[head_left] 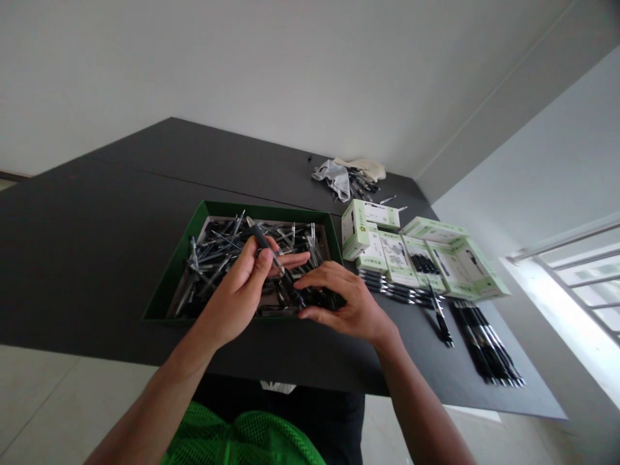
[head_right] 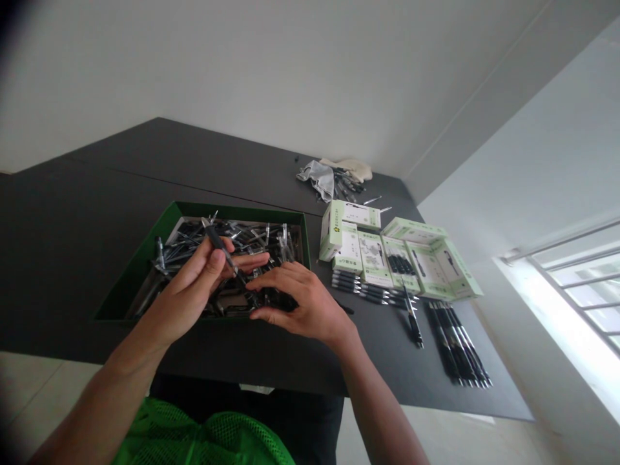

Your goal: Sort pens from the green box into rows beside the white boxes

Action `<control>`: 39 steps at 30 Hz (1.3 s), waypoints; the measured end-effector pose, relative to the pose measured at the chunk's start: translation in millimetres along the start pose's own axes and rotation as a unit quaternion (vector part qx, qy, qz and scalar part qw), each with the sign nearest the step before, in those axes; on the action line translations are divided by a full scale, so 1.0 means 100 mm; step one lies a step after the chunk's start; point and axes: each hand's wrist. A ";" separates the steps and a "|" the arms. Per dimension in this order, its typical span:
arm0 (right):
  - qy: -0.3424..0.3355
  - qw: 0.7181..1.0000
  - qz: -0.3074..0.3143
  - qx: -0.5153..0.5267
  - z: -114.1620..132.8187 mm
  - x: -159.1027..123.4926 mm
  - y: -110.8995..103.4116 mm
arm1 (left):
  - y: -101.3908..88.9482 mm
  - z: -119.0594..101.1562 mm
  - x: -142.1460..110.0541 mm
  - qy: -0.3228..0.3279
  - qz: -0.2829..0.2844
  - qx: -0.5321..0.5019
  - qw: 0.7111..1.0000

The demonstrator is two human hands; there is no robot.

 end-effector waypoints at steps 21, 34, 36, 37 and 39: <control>0.167 0.957 -0.135 -0.197 0.49 -0.06 0.26 | 0.01 -0.13 -0.09 0.086 0.117 0.126 0.981; 0.224 0.963 -0.138 -0.058 0.86 -0.51 0.19 | 0.01 -0.18 -0.11 0.155 0.218 0.282 0.921; 0.243 0.945 -0.183 -0.119 0.90 -0.61 0.14 | 0.01 -0.16 -0.12 0.115 0.209 0.293 0.926; 0.255 0.930 -0.208 -0.163 0.92 -0.70 0.10 | 0.01 -0.15 -0.13 0.096 0.207 0.298 0.927; 0.284 0.890 -0.257 -0.246 0.93 -0.93 0.00 | -0.01 -0.13 -0.14 0.072 0.208 0.301 0.928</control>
Point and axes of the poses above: each hand's wrist, its own x-axis towards the middle knuckle, its own y-axis out of the palm, z = x × y, and after that the axes turned 8 degrees about -y, right-handed
